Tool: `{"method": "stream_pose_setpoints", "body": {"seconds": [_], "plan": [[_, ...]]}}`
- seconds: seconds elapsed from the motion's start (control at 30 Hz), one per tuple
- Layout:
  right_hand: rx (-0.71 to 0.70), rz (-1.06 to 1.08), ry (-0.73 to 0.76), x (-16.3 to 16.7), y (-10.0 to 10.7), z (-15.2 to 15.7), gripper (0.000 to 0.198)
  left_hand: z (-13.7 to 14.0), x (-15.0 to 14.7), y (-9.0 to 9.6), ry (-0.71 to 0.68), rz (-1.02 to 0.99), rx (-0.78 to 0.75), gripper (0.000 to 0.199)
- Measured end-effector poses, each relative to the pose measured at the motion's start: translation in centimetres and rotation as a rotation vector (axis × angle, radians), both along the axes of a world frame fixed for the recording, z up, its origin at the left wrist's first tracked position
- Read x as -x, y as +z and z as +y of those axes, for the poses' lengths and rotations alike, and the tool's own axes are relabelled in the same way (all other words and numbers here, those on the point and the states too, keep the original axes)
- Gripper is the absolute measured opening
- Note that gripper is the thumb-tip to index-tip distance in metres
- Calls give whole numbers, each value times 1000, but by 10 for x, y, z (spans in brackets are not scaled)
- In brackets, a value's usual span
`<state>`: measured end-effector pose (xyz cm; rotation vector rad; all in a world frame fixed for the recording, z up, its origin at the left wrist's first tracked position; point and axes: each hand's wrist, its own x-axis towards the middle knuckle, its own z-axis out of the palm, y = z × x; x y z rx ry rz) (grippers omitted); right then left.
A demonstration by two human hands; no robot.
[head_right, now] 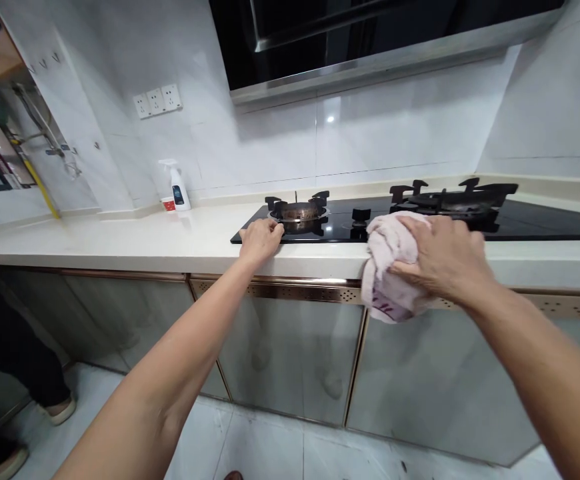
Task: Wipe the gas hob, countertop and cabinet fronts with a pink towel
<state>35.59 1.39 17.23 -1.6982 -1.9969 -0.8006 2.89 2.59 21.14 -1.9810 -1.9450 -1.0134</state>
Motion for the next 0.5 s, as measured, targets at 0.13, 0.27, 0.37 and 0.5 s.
{"method": "stream_pose_setpoints", "body": {"seconds": [0.13, 0.27, 0.37, 0.5], "plan": [[3, 21, 63, 67, 3, -14, 81, -1, 0, 1, 12, 7, 8, 37], [-121, 112, 261, 130, -10, -17, 70, -3, 1, 2, 5, 13, -7, 40], [-428, 278, 475, 158, -34, -15, 58, -5, 1, 3, 0, 2, 1, 41], [-762, 421, 627, 163, -73, -10, 50, -2, 2, 3, -5, -18, 7, 41]]}}
